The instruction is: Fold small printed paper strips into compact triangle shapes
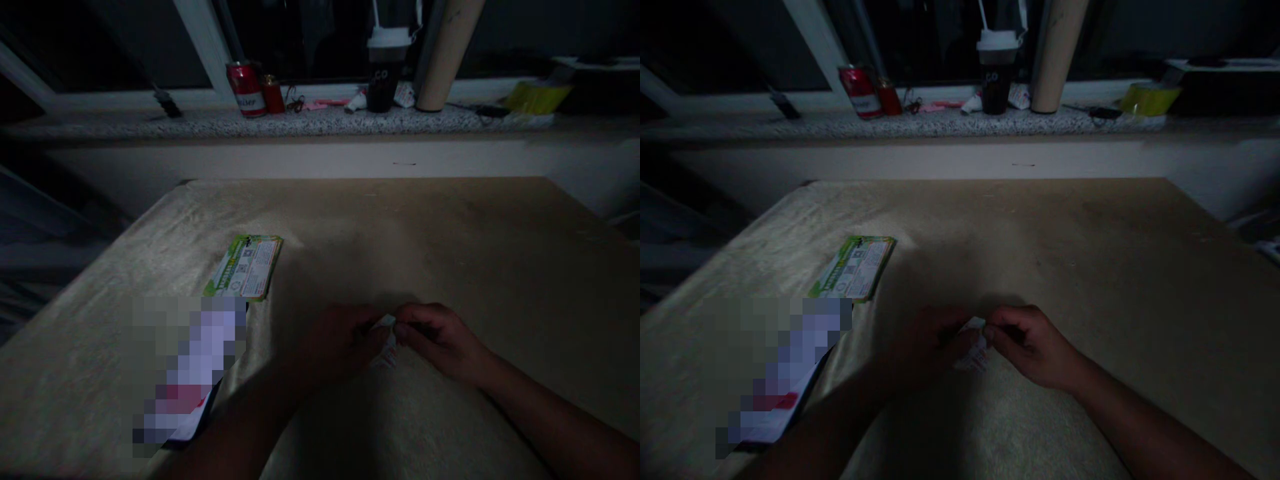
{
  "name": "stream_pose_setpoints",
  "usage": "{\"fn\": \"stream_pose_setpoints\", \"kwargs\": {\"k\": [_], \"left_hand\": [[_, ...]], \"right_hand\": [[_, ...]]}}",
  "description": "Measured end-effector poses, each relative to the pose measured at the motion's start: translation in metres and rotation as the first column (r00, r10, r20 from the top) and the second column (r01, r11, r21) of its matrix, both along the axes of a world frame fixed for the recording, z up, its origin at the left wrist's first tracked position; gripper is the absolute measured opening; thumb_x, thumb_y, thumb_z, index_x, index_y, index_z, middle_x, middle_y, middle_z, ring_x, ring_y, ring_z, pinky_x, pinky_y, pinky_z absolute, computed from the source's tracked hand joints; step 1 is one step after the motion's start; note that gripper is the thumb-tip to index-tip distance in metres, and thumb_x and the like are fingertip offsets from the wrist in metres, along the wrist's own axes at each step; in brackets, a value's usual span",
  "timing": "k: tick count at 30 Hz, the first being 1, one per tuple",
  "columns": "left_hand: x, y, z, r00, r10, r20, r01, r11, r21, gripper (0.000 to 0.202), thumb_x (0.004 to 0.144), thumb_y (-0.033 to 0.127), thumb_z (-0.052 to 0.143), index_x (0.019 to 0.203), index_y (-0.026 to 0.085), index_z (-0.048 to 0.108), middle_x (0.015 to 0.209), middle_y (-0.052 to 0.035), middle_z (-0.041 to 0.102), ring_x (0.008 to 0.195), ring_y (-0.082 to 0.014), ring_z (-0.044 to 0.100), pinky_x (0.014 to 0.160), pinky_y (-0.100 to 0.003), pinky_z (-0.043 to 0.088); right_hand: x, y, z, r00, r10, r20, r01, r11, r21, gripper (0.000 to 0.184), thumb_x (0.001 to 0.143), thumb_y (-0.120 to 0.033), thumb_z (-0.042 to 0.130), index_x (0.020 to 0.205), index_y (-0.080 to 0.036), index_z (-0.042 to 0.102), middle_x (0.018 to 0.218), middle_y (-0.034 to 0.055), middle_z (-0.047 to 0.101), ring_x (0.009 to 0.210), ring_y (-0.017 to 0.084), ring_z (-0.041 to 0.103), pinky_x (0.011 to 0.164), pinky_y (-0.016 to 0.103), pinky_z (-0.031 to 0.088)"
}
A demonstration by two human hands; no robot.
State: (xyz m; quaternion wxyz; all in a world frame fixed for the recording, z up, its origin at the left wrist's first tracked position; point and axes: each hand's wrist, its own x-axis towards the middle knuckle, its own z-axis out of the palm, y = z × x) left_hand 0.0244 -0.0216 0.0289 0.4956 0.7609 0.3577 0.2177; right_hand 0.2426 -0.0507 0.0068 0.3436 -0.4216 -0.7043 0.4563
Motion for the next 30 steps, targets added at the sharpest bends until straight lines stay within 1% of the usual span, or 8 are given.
{"fn": "stream_pose_setpoints", "kwargs": {"k": [4,8,13,18,21,24,27,30], "left_hand": [[0.002,-0.001,-0.004,1.000,-0.017,0.011,0.018,0.999,-0.048,0.031,0.094,0.038,0.054,0.073,0.016,0.058,0.063,0.0044,0.047,0.058,-0.0093,0.042,0.052,-0.021,0.029],[0.004,-0.004,-0.006,1.000,-0.025,0.001,0.025,0.993,-0.112,0.033,0.093,0.042,0.056,0.073,0.016,0.059,0.062,0.0038,0.047,0.057,-0.0098,0.042,0.050,-0.021,0.027],[0.007,-0.007,-0.006,0.997,-0.045,0.060,0.054,0.986,-0.157,0.029,0.092,0.039,0.056,0.076,0.015,0.062,0.063,0.0029,0.050,0.057,-0.0100,0.044,0.050,-0.020,0.030],[0.008,-0.009,-0.006,0.993,-0.028,0.114,0.054,0.970,-0.239,0.029,0.091,0.040,0.058,0.077,0.015,0.061,0.062,0.0040,0.047,0.054,-0.0086,0.040,0.048,-0.019,0.030],[0.007,-0.009,-0.009,0.992,-0.012,0.129,0.047,0.960,-0.275,0.032,0.092,0.044,0.057,0.080,0.015,0.062,0.065,0.0024,0.050,0.056,-0.0097,0.044,0.050,-0.019,0.034],[0.007,-0.008,-0.010,0.991,0.023,0.131,0.017,0.953,-0.302,0.033,0.091,0.046,0.057,0.080,0.015,0.062,0.066,0.0014,0.053,0.057,-0.0101,0.047,0.051,-0.020,0.037],[0.007,-0.008,-0.008,0.993,0.036,0.111,0.001,0.950,-0.312,0.032,0.090,0.045,0.057,0.079,0.015,0.061,0.066,0.0011,0.054,0.056,-0.0104,0.048,0.051,-0.021,0.037],[0.007,-0.008,-0.007,0.996,0.023,0.089,0.004,0.955,-0.297,0.032,0.090,0.045,0.058,0.078,0.015,0.062,0.064,0.0017,0.054,0.055,-0.0103,0.048,0.050,-0.020,0.035]], "right_hand": [[0.000,-0.001,-0.002,0.997,0.030,0.068,-0.036,0.995,0.093,0.027,0.101,-0.031,0.050,0.079,-0.018,0.060,0.065,-0.0010,0.055,0.057,0.012,0.050,0.053,0.024,0.039],[-0.002,-0.002,-0.003,0.996,0.032,0.081,-0.045,0.986,0.163,0.027,0.097,-0.024,0.050,0.071,-0.019,0.053,0.058,-0.0047,0.046,0.051,0.009,0.042,0.049,0.023,0.033],[-0.006,-0.004,-0.004,0.994,-0.038,0.104,0.008,0.961,0.276,0.031,0.090,-0.017,0.051,0.062,-0.021,0.040,0.053,-0.0080,0.032,0.045,0.007,0.034,0.046,0.021,0.028],[-0.009,-0.005,-0.001,0.988,-0.098,0.121,0.044,0.920,0.388,0.031,0.088,-0.012,0.049,0.062,-0.021,0.035,0.053,-0.0084,0.029,0.044,0.006,0.034,0.047,0.022,0.026],[-0.010,-0.005,0.001,0.989,-0.093,0.119,0.047,0.939,0.341,0.031,0.091,-0.014,0.048,0.063,-0.021,0.037,0.054,-0.0083,0.029,0.044,0.007,0.034,0.047,0.022,0.026],[-0.010,-0.006,0.001,0.995,-0.062,0.083,0.047,0.984,0.174,0.031,0.095,-0.021,0.047,0.065,-0.022,0.040,0.055,-0.0078,0.031,0.047,0.008,0.033,0.045,0.021,0.026],[-0.009,-0.007,0.000,0.998,-0.041,0.052,0.039,0.998,0.046,0.029,0.093,-0.023,0.051,0.066,-0.022,0.042,0.057,-0.0068,0.036,0.051,0.009,0.034,0.046,0.022,0.028],[-0.007,-0.007,-0.002,0.998,-0.037,0.044,0.038,0.999,-0.011,0.027,0.089,-0.021,0.055,0.064,-0.021,0.042,0.057,-0.0072,0.036,0.051,0.009,0.032,0.046,0.021,0.028]]}}
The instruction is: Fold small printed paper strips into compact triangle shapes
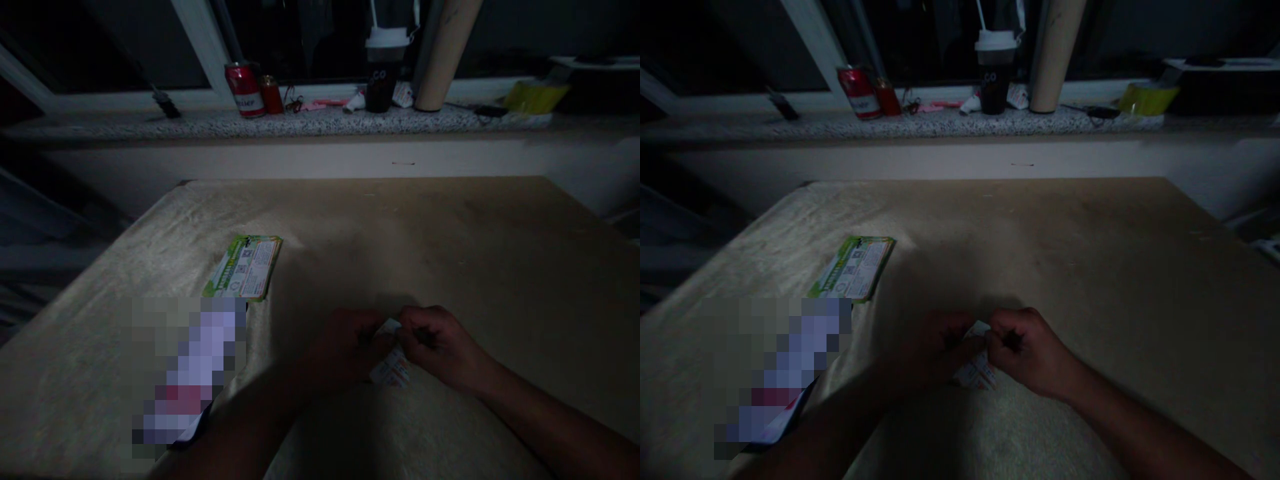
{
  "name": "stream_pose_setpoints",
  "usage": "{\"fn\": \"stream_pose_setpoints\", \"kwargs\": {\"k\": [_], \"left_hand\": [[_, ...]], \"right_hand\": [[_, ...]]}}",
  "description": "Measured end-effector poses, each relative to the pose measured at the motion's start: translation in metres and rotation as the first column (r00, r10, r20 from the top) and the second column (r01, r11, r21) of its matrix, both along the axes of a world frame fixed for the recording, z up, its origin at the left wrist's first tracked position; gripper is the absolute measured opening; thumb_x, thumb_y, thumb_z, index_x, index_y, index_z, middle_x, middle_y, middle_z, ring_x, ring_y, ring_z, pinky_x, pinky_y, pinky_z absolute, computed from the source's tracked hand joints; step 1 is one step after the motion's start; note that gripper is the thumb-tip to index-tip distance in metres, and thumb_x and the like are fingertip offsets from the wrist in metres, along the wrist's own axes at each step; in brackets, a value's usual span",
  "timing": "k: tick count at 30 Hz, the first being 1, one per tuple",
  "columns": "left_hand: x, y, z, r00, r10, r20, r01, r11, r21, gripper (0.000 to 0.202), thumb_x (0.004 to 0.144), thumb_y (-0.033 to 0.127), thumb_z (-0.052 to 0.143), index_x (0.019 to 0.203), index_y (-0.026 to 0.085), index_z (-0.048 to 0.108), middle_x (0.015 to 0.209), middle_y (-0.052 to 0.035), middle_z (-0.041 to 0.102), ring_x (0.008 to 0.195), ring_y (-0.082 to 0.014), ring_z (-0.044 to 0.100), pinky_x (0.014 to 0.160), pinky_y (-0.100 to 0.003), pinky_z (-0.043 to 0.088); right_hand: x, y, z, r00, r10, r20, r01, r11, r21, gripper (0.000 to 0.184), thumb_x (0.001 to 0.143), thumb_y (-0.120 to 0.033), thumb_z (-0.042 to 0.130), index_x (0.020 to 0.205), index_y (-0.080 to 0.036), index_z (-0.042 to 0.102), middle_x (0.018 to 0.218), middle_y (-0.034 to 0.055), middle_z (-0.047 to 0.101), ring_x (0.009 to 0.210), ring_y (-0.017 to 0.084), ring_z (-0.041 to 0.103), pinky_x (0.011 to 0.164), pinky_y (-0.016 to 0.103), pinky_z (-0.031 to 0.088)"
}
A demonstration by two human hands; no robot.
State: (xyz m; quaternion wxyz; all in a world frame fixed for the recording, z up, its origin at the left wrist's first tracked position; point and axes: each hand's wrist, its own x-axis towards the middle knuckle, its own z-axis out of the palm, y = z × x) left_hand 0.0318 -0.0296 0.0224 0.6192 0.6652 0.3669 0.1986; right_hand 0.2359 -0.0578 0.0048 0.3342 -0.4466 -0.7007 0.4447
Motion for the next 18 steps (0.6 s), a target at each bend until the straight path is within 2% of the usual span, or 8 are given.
{"fn": "stream_pose_setpoints", "kwargs": {"k": [4,7,11,14,18], "left_hand": [[0.000,0.001,-0.003,0.999,-0.019,-0.038,0.021,0.998,0.060,0.034,0.091,0.046,0.059,0.076,0.016,0.063,0.062,0.0015,0.055,0.055,-0.0103,0.048,0.049,-0.020,0.034],[-0.001,0.002,-0.008,1.000,-0.004,0.014,0.003,0.999,0.038,0.035,0.092,0.047,0.059,0.079,0.016,0.066,0.066,-0.0004,0.059,0.058,-0.0114,0.052,0.052,-0.020,0.038],[0.000,0.003,-0.011,0.989,0.141,0.040,-0.141,0.990,0.004,0.031,0.090,0.045,0.063,0.083,0.015,0.068,0.068,-0.0006,0.060,0.059,-0.0120,0.053,0.052,-0.021,0.039],[0.001,0.004,-0.009,0.960,0.273,0.069,-0.272,0.962,-0.029,0.029,0.086,0.043,0.067,0.082,0.015,0.069,0.067,0.0005,0.059,0.060,-0.0122,0.053,0.053,-0.022,0.039],[0.003,0.006,-0.006,0.914,0.393,0.099,-0.385,0.918,-0.092,0.030,0.083,0.045,0.069,0.078,0.015,0.067,0.066,0.0014,0.058,0.059,-0.0119,0.052,0.054,-0.022,0.042]], "right_hand": [[0.002,0.001,0.001,0.998,0.012,-0.065,-0.017,0.997,-0.070,0.025,0.090,-0.024,0.057,0.066,-0.020,0.047,0.056,-0.0065,0.040,0.051,0.009,0.036,0.047,0.021,0.030],[0.004,0.003,0.003,0.990,0.011,-0.142,-0.023,0.996,-0.084,0.023,0.094,-0.028,0.054,0.072,-0.019,0.054,0.060,-0.0043,0.047,0.053,0.010,0.043,0.051,0.022,0.035],[0.007,0.005,0.005,0.972,-0.006,-0.235,-0.012,0.997,-0.078,0.018,0.097,-0.030,0.054,0.085,-0.019,0.060,0.068,-0.0017,0.056,0.059,0.011,0.050,0.055,0.023,0.039],[0.007,0.005,0.003,0.980,-0.009,-0.198,-0.002,0.998,-0.055,0.017,0.097,-0.033,0.059,0.088,-0.019,0.062,0.072,-0.0005,0.059,0.064,0.013,0.053,0.057,0.024,0.042],[0.003,0.004,0.001,0.989,-0.034,-0.141,0.033,0.999,-0.011,0.015,0.096,-0.031,0.063,0.087,-0.019,0.063,0.073,0.0005,0.063,0.064,0.013,0.057,0.057,0.024,0.046]]}}
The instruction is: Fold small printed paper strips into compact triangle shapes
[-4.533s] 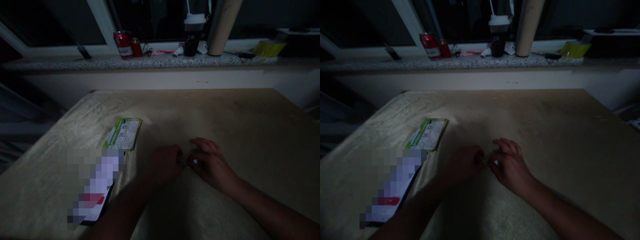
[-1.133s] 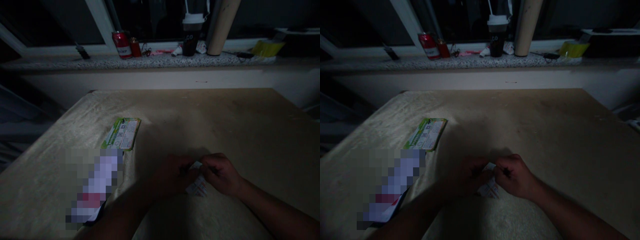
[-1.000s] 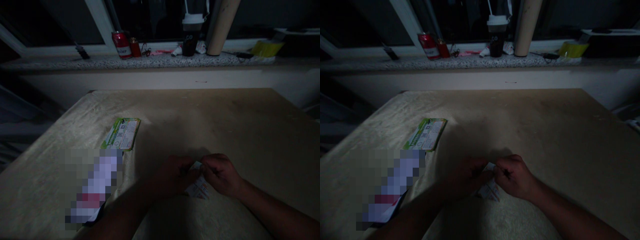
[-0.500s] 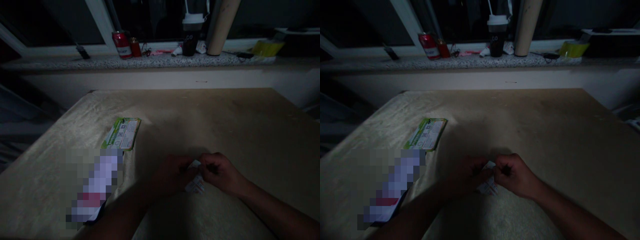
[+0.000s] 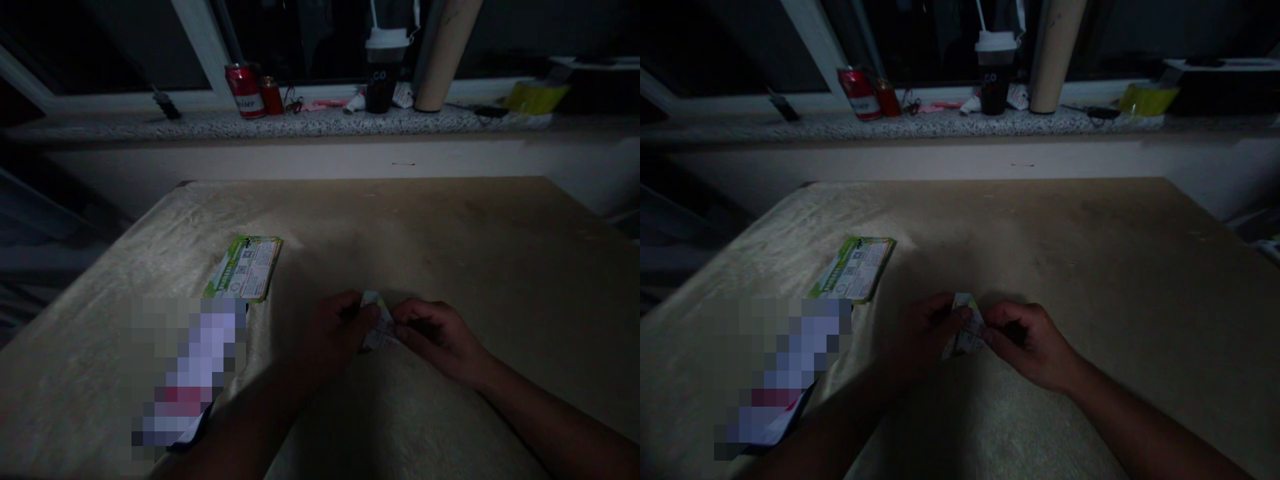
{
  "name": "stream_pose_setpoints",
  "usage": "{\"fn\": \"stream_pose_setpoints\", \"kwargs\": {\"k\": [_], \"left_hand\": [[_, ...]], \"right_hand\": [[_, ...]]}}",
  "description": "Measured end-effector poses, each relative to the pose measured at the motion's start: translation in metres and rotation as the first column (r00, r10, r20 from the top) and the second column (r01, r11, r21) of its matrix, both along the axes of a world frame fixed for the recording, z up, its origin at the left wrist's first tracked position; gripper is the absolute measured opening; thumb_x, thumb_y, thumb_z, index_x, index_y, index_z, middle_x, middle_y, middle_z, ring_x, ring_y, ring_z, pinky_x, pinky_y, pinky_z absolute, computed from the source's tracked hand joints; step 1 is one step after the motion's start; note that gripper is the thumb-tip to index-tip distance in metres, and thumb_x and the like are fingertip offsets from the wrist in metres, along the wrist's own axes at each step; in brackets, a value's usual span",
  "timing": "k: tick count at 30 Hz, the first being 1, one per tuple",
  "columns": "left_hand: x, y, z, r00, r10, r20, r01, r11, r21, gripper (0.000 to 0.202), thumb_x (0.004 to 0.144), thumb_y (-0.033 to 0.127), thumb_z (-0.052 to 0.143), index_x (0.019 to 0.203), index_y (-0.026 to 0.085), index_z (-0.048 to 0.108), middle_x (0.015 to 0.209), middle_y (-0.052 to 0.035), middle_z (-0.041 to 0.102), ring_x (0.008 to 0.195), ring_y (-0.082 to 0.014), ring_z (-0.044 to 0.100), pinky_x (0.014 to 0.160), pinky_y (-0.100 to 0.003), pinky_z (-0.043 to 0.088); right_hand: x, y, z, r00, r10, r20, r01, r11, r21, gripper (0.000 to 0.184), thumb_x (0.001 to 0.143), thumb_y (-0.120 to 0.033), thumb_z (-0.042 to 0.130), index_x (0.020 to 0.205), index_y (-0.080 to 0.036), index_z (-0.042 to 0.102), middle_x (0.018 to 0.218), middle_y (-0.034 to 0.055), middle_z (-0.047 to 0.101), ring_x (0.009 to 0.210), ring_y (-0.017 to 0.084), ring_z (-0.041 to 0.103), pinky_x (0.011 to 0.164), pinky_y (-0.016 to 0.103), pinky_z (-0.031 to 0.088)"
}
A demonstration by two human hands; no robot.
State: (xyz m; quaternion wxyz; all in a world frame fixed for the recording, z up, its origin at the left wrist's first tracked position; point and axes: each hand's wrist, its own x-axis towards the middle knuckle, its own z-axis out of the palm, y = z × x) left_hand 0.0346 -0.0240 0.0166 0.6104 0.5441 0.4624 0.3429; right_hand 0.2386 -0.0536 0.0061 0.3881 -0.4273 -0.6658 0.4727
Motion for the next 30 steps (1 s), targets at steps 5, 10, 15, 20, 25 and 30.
{"fn": "stream_pose_setpoints", "kwargs": {"k": [5,10,15,20,25,30], "left_hand": [[0.0014,0.0020,-0.0017,0.996,0.080,0.035,-0.080,0.997,-0.007,0.028,0.083,0.044,0.069,0.083,0.016,0.069,0.071,-0.0003,0.064,0.062,-0.0130,0.057,0.057,-0.023,0.045],[0.0031,0.0003,-0.0035,0.999,0.050,-0.012,-0.049,0.999,0.007,0.028,0.085,0.042,0.068,0.086,0.014,0.071,0.074,-0.0028,0.068,0.065,-0.0150,0.061,0.060,-0.025,0.046],[0.0043,-0.0007,-0.0013,0.999,0.030,0.012,-0.030,0.999,-0.028,0.030,0.083,0.042,0.070,0.090,0.014,0.074,0.078,-0.0053,0.072,0.069,-0.0170,0.065,0.062,-0.026,0.048],[0.0008,0.0026,-0.0014,0.974,0.034,0.223,0.004,0.986,-0.169,0.037,0.079,0.046,0.071,0.093,0.013,0.077,0.086,-0.0089,0.076,0.077,-0.0214,0.069,0.072,-0.032,0.054],[-0.0018,0.0053,-0.0067,0.950,-0.014,0.312,0.103,0.957,-0.270,0.036,0.077,0.042,0.076,0.099,0.014,0.078,0.086,-0.0078,0.075,0.074,-0.0198,0.069,0.073,-0.034,0.055],[-0.0007,0.0046,-0.0091,0.956,-0.062,0.286,0.132,0.963,-0.234,0.038,0.077,0.043,0.079,0.100,0.013,0.077,0.087,-0.0077,0.074,0.075,-0.0185,0.067,0.073,-0.032,0.053]], "right_hand": [[-0.0052,-0.0007,0.0038,0.998,-0.060,-0.031,0.064,0.989,0.131,0.037,0.091,-0.021,0.069,0.126,-0.024,0.057,0.087,0.0027,0.073,0.075,0.016,0.069,0.068,0.027,0.057],[-0.0071,-0.0017,0.0008,0.994,-0.019,0.109,-0.005,0.977,0.211,0.050,0.086,-0.019,0.074,0.133,-0.025,0.058,0.090,0.0021,0.074,0.079,0.016,0.071,0.071,0.027,0.058],[-0.0068,-0.0028,-0.0044,0.993,-0.020,0.119,-0.001,0.985,0.174,0.050,0.087,-0.020,0.073,0.135,-0.023,0.059,0.094,0.0032,0.076,0.077,0.015,0.072,0.070,0.026,0.059],[-0.0037,-0.0023,-0.0016,0.997,-0.046,0.064,0.038,0.991,0.126,0.048,0.087,-0.019,0.073,0.133,-0.022,0.060,0.091,0.0034,0.078,0.074,0.014,0.073,0.069,0.025,0.060],[-0.0024,-0.0027,0.0014,0.997,-0.073,0.032,0.070,0.994,0.084,0.047,0.086,-0.021,0.073,0.131,-0.022,0.060,0.085,0.0023,0.077,0.068,0.015,0.072,0.060,0.024,0.060],[-0.0028,-0.0028,0.0020,0.996,-0.081,0.048,0.078,0.995,0.066,0.046,0.084,-0.022,0.073,0.129,-0.023,0.061,0.078,0.0005,0.074,0.062,0.015,0.069,0.054,0.024,0.057]]}}
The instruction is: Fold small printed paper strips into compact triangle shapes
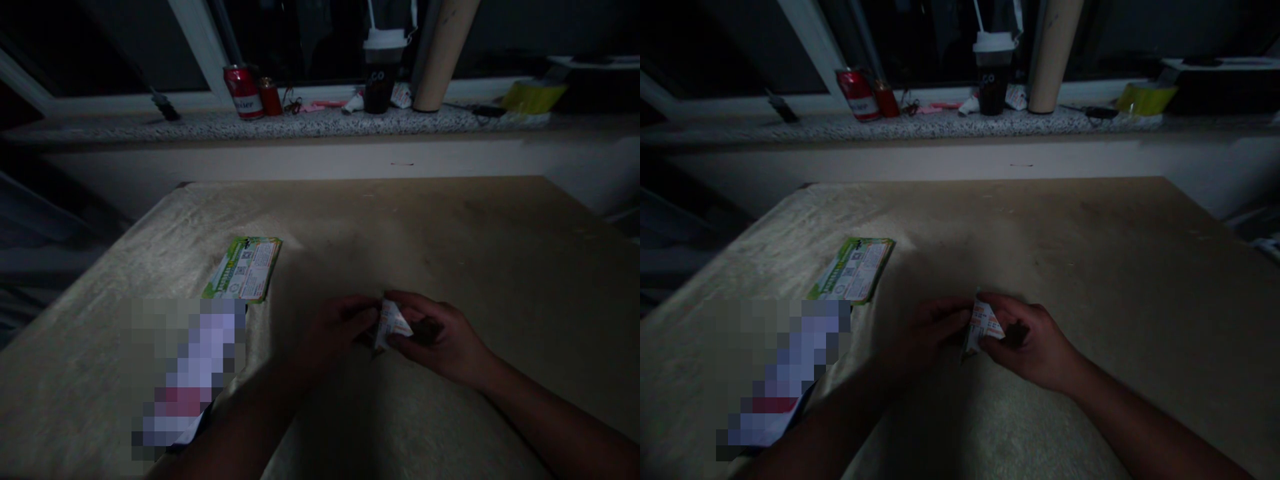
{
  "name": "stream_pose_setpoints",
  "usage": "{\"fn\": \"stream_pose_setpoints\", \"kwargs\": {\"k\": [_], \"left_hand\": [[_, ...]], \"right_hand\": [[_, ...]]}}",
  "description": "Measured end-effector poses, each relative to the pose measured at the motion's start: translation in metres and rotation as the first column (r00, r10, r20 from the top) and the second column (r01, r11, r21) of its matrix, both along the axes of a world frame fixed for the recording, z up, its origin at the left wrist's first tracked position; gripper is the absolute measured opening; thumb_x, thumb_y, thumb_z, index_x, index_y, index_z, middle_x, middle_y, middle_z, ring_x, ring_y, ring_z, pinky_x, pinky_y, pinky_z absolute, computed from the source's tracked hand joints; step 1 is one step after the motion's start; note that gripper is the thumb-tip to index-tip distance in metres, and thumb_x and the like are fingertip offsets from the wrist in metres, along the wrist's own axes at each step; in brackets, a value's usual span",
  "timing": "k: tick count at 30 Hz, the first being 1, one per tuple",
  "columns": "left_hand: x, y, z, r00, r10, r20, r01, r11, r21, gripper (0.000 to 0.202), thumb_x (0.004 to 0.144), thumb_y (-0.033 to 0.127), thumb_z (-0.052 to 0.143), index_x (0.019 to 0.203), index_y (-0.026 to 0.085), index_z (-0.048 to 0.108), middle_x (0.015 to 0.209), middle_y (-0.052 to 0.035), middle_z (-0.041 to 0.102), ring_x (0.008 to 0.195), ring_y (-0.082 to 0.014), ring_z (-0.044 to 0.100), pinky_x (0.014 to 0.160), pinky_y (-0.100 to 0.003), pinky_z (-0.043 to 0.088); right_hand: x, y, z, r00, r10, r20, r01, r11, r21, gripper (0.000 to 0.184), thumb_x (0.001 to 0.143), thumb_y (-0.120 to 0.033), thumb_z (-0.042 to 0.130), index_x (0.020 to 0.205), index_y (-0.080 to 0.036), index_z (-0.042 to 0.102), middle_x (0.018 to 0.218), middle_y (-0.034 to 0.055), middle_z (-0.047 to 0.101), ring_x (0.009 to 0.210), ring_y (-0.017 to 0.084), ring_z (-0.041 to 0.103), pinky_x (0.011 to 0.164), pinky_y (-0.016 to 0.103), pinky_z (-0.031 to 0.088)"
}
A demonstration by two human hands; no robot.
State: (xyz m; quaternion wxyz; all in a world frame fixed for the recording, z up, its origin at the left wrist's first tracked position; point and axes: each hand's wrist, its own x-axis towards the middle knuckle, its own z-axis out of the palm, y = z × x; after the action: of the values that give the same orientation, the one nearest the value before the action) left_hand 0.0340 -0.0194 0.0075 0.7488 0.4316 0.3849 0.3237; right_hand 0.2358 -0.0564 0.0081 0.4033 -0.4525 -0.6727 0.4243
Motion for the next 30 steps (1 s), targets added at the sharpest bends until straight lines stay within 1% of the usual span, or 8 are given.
{"fn": "stream_pose_setpoints", "kwargs": {"k": [5,10,14,18,20,23,26,30], "left_hand": [[0.0012,0.0003,-0.0009,0.999,-0.014,-0.052,0.016,0.999,0.042,0.038,0.078,0.045,0.078,0.097,0.012,0.077,0.083,-0.0066,0.073,0.070,-0.0157,0.064,0.068,-0.029,0.052],[0.0009,-0.0010,0.0009,0.997,-0.019,-0.069,0.023,0.997,0.071,0.034,0.080,0.042,0.076,0.097,0.013,0.077,0.082,-0.0059,0.073,0.068,-0.0148,0.063,0.066,-0.028,0.051],[0.0013,-0.0021,0.0023,0.999,-0.029,-0.037,0.032,0.998,0.061,0.035,0.080,0.043,0.077,0.099,0.013,0.076,0.087,-0.0071,0.074,0.070,-0.0161,0.066,0.066,-0.029,0.053],[0.0035,-0.0019,0.0008,1.000,-0.025,-0.012,0.026,0.998,0.053,0.036,0.079,0.044,0.078,0.098,0.014,0.075,0.085,-0.0063,0.074,0.069,-0.0172,0.067,0.066,-0.030,0.054],[0.0044,-0.0013,-0.0004,1.000,-0.010,-0.008,0.011,0.999,0.050,0.035,0.078,0.043,0.078,0.096,0.014,0.074,0.083,-0.0054,0.073,0.069,-0.0171,0.067,0.066,-0.029,0.054],[0.0046,-0.0003,-0.0015,1.000,0.000,-0.010,0.000,0.999,0.044,0.034,0.077,0.042,0.080,0.096,0.014,0.074,0.083,-0.0049,0.073,0.069,-0.0166,0.067,0.065,-0.029,0.054],[0.0034,-0.0005,-0.0021,1.000,-0.003,0.000,0.003,0.999,0.038,0.033,0.077,0.039,0.081,0.098,0.014,0.074,0.086,-0.0058,0.073,0.071,-0.0167,0.067,0.066,-0.029,0.054],[0.0013,-0.0016,-0.0036,0.995,-0.045,0.089,0.042,0.998,0.042,0.035,0.075,0.033,0.085,0.102,0.014,0.075,0.094,-0.0082,0.075,0.079,-0.0186,0.069,0.070,-0.030,0.054]], "right_hand": [[0.0009,-0.0008,-0.0014,1.000,-0.001,0.007,0.001,1.000,0.011,0.046,0.084,-0.020,0.074,0.126,-0.022,0.058,0.072,-0.0027,0.069,0.060,0.013,0.065,0.055,0.023,0.054],[0.0031,-0.0009,-0.0067,1.000,0.002,-0.016,-0.002,1.000,0.001,0.047,0.085,-0.021,0.074,0.128,-0.024,0.057,0.076,-0.0029,0.069,0.064,0.013,0.066,0.058,0.023,0.055],[0.0032,-0.0014,-0.0096,0.998,0.025,-0.050,-0.028,0.998,-0.057,0.059,0.080,-0.022,0.081,0.132,-0.026,0.054,0.087,-0.0001,0.072,0.069,0.015,0.070,0.061,0.025,0.058],[0.0001,-0.0027,-0.0093,1.000,0.005,-0.025,-0.007,0.996,-0.084,0.070,0.073,-0.023,0.087,0.133,-0.026,0.053,0.102,0.0049,0.074,0.079,0.018,0.073,0.067,0.028,0.060],[-0.0019,-0.0033,-0.0083,1.000,-0.006,-0.015,0.005,0.997,-0.081,0.069,0.073,-0.022,0.086,0.133,-0.026,0.053,0.103,0.0055,0.074,0.080,0.019,0.073,0.068,0.029,0.061],[-0.0042,-0.0037,-0.0067,0.999,-0.010,-0.034,0.007,0.995,-0.098,0.064,0.076,-0.021,0.083,0.132,-0.026,0.053,0.100,0.0042,0.074,0.075,0.017,0.071,0.062,0.026,0.060],[-0.0049,-0.0036,-0.0055,1.000,-0.016,-0.023,0.013,0.995,-0.102,0.063,0.076,-0.021,0.083,0.131,-0.026,0.053,0.099,0.0040,0.073,0.074,0.016,0.071,0.061,0.025,0.059],[-0.0048,-0.0035,-0.0040,1.000,-0.030,-0.001,0.030,0.997,-0.071,0.061,0.077,-0.016,0.079,0.131,-0.025,0.052,0.099,0.0044,0.073,0.073,0.016,0.070,0.061,0.025,0.059]]}}
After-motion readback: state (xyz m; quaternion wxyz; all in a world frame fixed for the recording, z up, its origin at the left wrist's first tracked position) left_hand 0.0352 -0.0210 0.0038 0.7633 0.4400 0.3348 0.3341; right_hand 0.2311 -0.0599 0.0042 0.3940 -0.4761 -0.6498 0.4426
